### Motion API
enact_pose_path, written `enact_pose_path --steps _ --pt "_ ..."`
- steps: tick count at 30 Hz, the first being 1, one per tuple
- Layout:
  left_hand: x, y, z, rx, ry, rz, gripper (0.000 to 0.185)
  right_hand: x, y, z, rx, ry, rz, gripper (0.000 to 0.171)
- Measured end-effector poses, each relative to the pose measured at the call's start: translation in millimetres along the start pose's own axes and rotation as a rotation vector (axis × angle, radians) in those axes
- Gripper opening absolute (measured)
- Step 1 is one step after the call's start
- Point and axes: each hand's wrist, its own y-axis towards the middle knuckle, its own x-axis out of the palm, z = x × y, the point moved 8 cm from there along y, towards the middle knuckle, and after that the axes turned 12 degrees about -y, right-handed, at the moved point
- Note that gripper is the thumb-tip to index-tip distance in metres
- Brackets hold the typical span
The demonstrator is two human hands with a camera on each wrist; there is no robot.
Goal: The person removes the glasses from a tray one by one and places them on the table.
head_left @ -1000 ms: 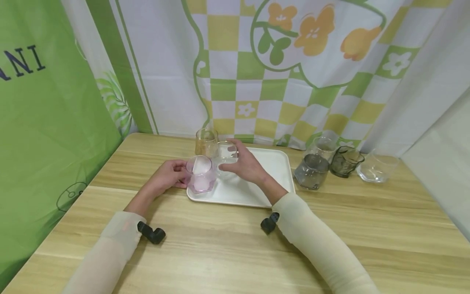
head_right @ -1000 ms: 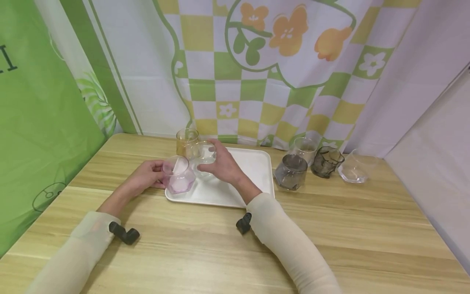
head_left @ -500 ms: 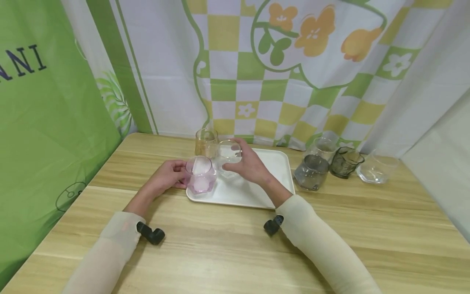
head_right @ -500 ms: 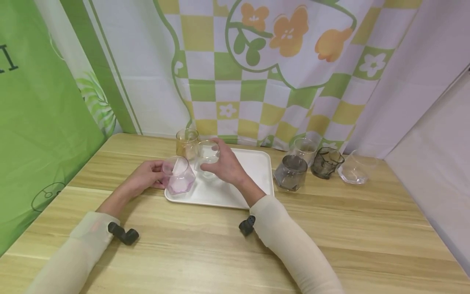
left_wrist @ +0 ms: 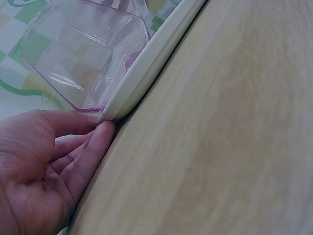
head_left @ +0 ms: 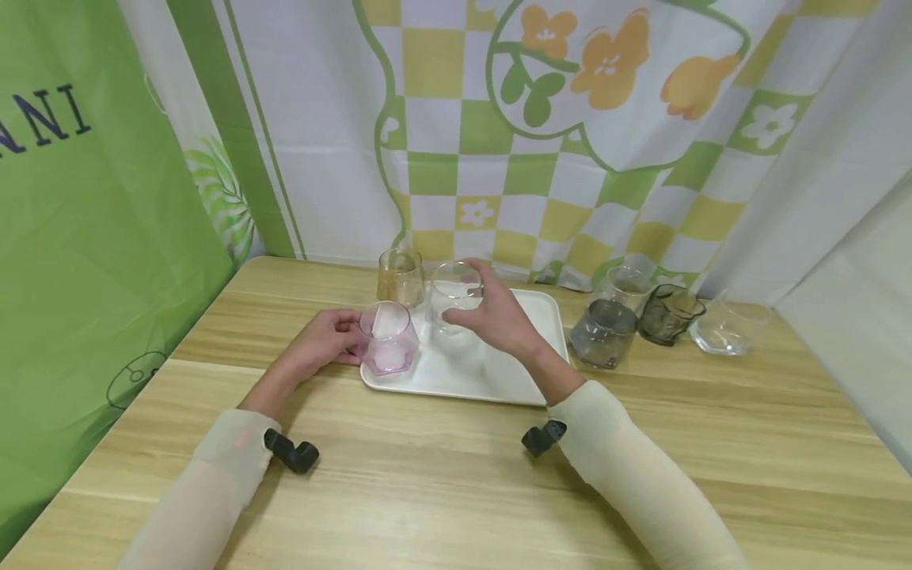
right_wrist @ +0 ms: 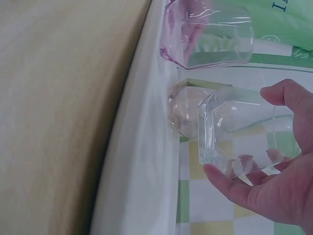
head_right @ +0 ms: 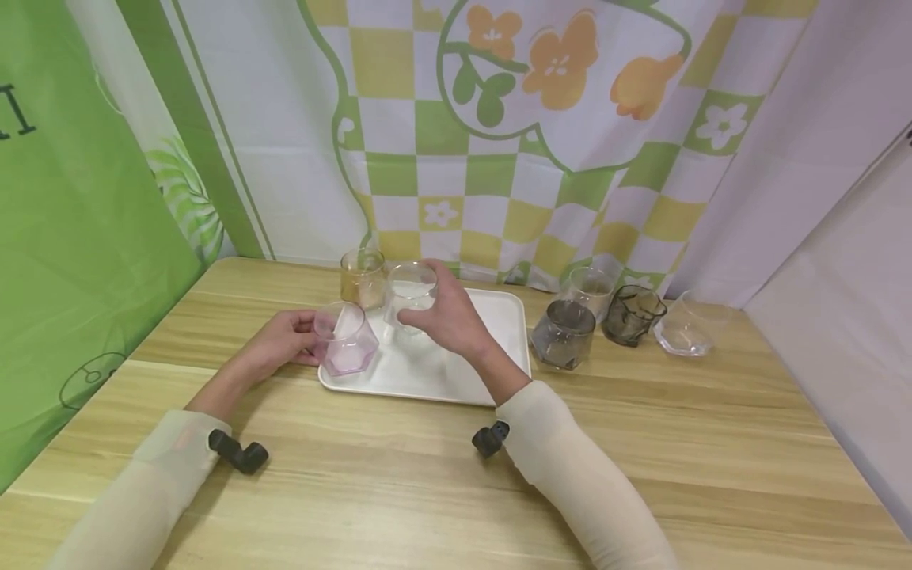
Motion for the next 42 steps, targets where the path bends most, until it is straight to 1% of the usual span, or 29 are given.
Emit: enact_pose_path --steps 6,14,21,26,32,34,37,42 --pt "-0.5 -0.7 0.2 -0.004 0.005 0.002 0.037 -15 -7 1 0.004 -0.034 0.014 0.085" --pt "1.5 -0.8 1.3 -0.008 0.003 0.008 0.036 -36 -17 2 0.012 -0.008 0.028 0.085" --pt "-0.5 -1.2 0.5 -0.007 0.006 0.009 0.037 -55 -22 9 -0.008 0.002 0.054 0.082" --pt "0.0 -0.1 -1.0 -0.007 -0.008 0.005 0.035 -76 -27 15 0.024 0.004 0.049 0.085" --pt "-1.4 0.5 -1.4 -0.007 0.006 0.014 0.035 -104 -36 19 0.019 0.015 0.07 0.084" --pt "-1.6 0.2 -0.7 -0.003 0.006 0.011 0.036 -113 -40 21 0.03 -0.001 0.083 0.082" --pt "-1.1 -0.8 0.0 0.002 0.006 0.008 0.034 -125 -47 27 0.055 -0.058 0.09 0.084" --pt "1.3 -0.7 0.0 -0.001 0.005 0.006 0.036 -150 -58 40 0.07 -0.08 0.117 0.082"
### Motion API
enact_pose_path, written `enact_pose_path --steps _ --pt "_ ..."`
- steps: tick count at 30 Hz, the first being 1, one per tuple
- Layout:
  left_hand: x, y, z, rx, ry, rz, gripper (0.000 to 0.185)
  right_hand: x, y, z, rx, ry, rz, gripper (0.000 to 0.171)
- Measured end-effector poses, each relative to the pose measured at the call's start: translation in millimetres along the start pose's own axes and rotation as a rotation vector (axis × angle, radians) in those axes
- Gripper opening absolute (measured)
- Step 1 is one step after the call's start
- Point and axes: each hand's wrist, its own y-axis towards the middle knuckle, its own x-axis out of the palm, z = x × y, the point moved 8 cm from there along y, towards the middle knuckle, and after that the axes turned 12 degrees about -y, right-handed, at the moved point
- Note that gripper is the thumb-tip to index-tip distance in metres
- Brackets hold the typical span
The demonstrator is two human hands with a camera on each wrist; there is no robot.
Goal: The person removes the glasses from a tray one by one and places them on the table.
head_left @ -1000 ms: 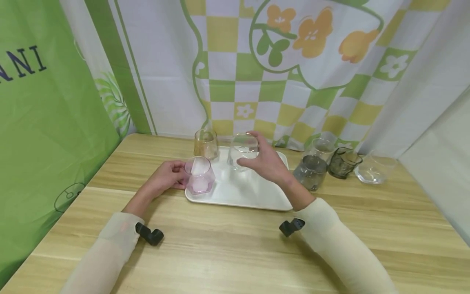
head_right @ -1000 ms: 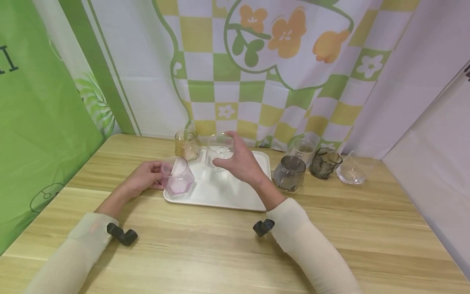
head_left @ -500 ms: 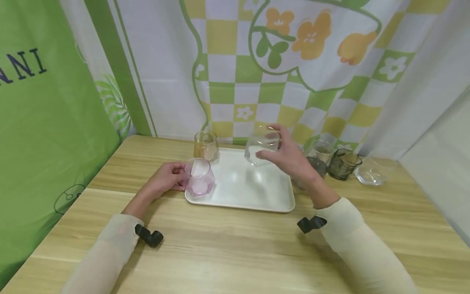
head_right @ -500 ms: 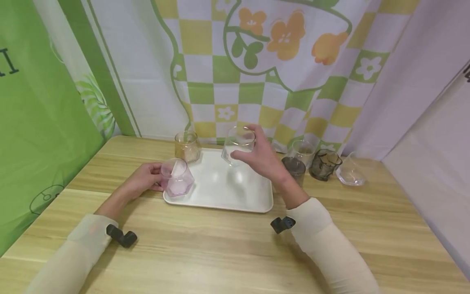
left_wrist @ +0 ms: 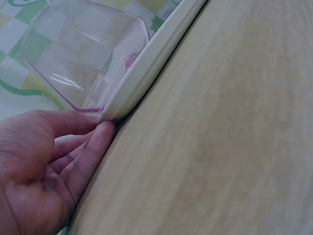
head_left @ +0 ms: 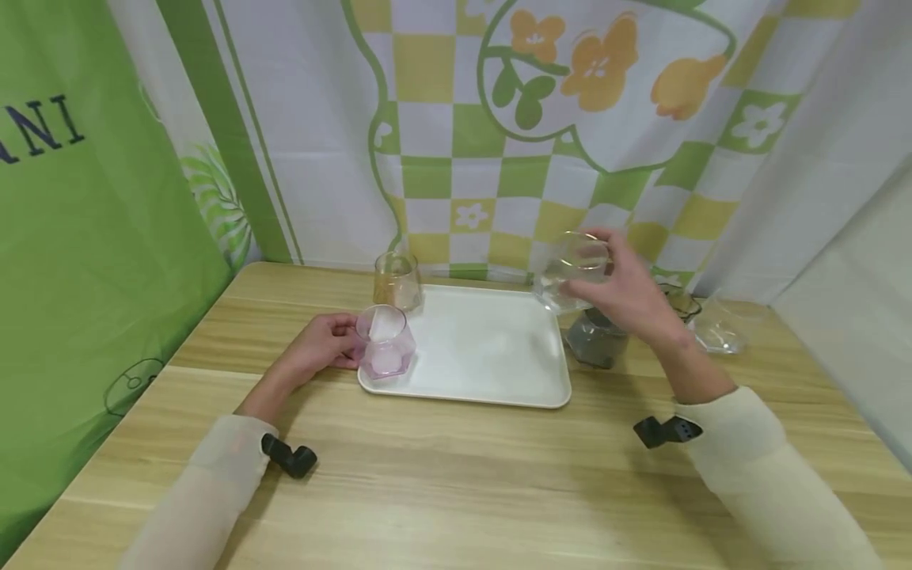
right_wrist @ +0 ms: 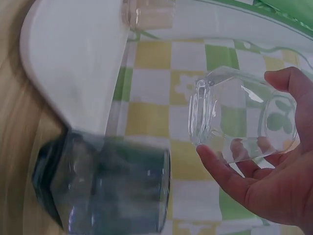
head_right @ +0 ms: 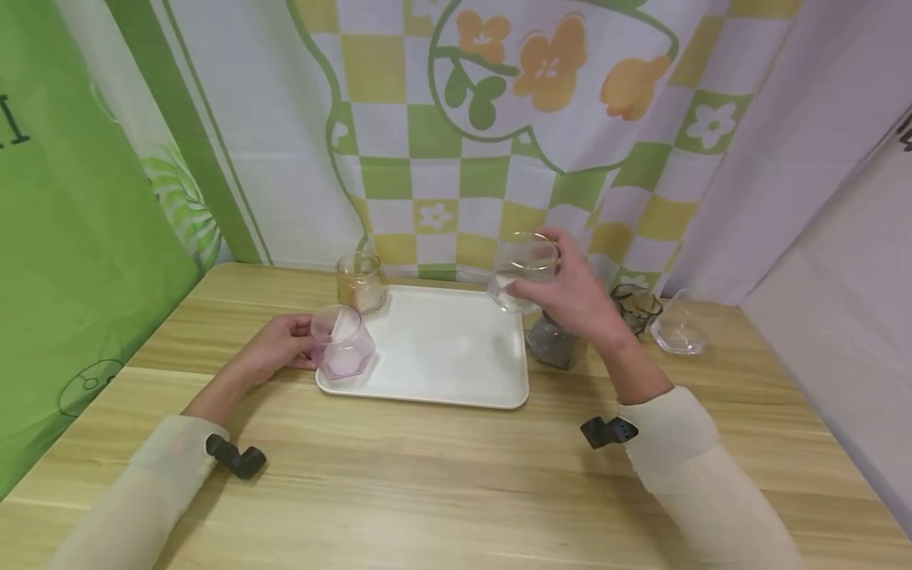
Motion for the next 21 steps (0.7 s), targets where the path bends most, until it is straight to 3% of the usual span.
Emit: enact_pose_path --steps 11,21 --pt "-1.1 2.3 -1.0 -0.012 -0.007 0.0 0.037 -45 -16 38 0.074 -0.1 0.073 0.083" --pt "-0.4 0.8 -1.7 -0.009 -0.014 -0.009 0.039 -69 -42 69 0.131 -0.207 0.075 0.087"
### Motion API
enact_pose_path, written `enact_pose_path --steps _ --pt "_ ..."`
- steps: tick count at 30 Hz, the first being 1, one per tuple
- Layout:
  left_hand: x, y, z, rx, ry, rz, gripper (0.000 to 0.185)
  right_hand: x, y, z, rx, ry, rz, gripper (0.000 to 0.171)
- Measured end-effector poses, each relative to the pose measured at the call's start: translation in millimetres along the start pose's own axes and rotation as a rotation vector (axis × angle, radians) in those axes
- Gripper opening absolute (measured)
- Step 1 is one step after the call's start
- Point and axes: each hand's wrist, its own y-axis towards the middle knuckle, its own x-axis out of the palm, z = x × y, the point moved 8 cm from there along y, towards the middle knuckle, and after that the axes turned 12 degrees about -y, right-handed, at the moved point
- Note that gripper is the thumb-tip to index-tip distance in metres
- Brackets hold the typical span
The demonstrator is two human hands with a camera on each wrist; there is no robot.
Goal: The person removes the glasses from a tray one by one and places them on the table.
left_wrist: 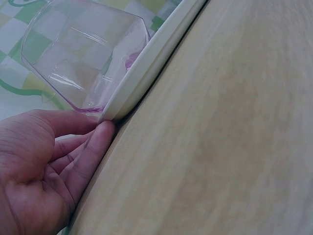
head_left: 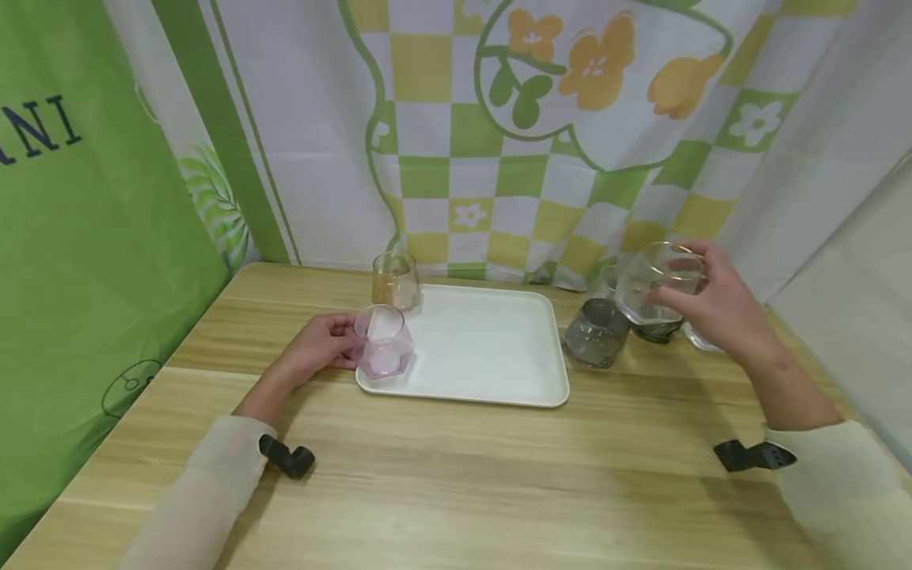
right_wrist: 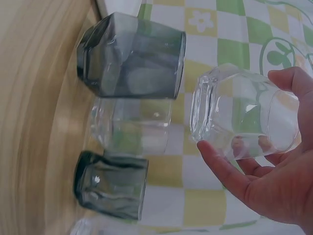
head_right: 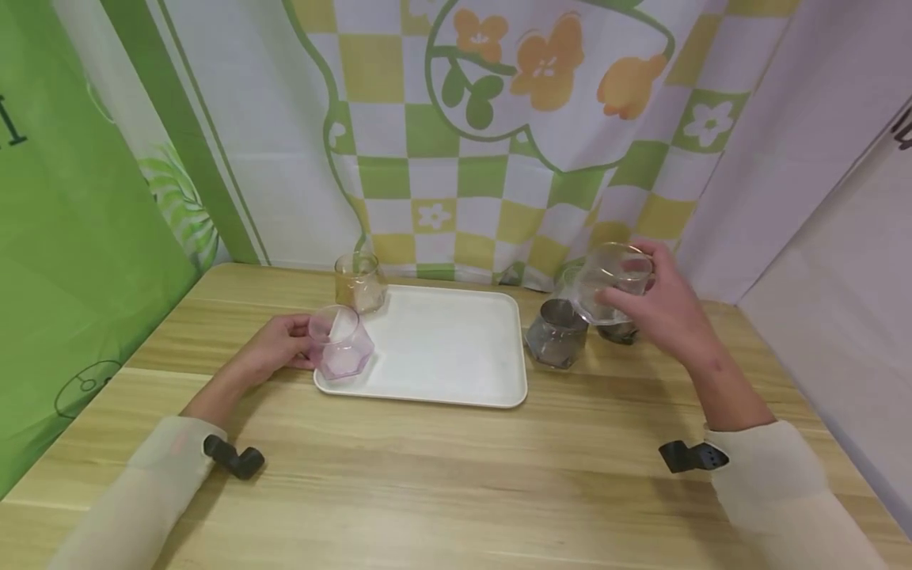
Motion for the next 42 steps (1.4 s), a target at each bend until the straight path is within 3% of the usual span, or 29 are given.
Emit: enact_pose_path --steps 12,28,42 --pt "-2.7 -0.3 -0.9 0.0 -0.018 0.008 0.038 -4 -12 30 0.029 0.01 0.007 0.088" --pt "1.3 -2.4 2.3 -0.005 -0.026 0.007 0.034 26 -29 61 0.019 0.047 -0.043 0.088" --pt "1.8 -1.4 1.3 0.009 -0.018 -0.002 0.034 45 -36 74 0.046 0.077 -0.062 0.089"
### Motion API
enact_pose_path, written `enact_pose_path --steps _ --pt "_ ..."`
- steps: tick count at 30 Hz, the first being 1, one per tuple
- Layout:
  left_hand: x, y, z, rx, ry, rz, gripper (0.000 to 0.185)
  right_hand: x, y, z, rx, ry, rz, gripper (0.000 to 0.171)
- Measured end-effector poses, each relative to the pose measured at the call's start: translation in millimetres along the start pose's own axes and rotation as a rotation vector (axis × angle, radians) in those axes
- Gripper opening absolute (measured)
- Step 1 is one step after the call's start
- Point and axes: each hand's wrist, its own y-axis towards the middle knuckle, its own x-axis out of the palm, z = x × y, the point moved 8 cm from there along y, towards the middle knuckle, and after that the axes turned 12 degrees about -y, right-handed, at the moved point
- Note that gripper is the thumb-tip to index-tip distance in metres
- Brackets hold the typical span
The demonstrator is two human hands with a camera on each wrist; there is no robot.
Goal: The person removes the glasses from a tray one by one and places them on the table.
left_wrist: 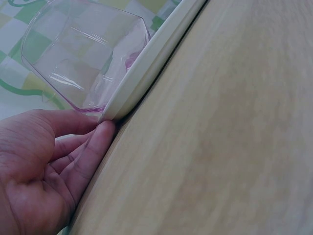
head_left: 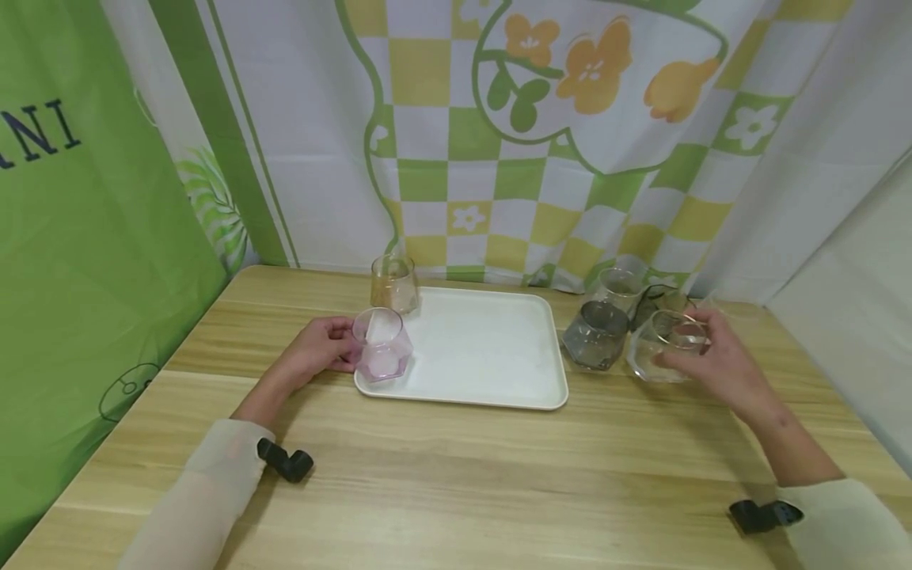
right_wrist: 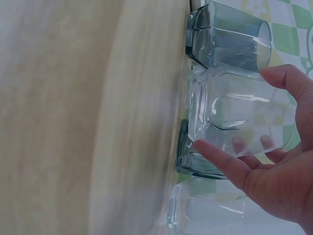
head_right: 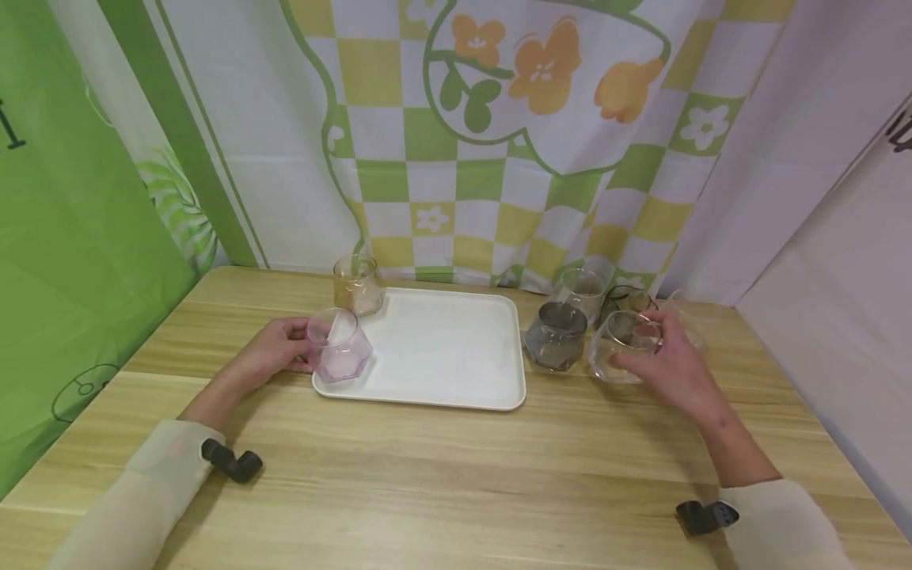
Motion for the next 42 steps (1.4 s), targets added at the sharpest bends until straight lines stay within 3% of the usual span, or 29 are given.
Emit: enact_pose_path --steps 28,42 --pt "-2.1 0.1 0.5 -0.004 0.014 0.028 0.033 8 1 7 0.022 -0.028 -0.04 0.096" --pt "-1.8 1.4 0.1 -0.002 0.018 0.034 0.031 13 3 9 0.005 0.016 -0.122 0.094"
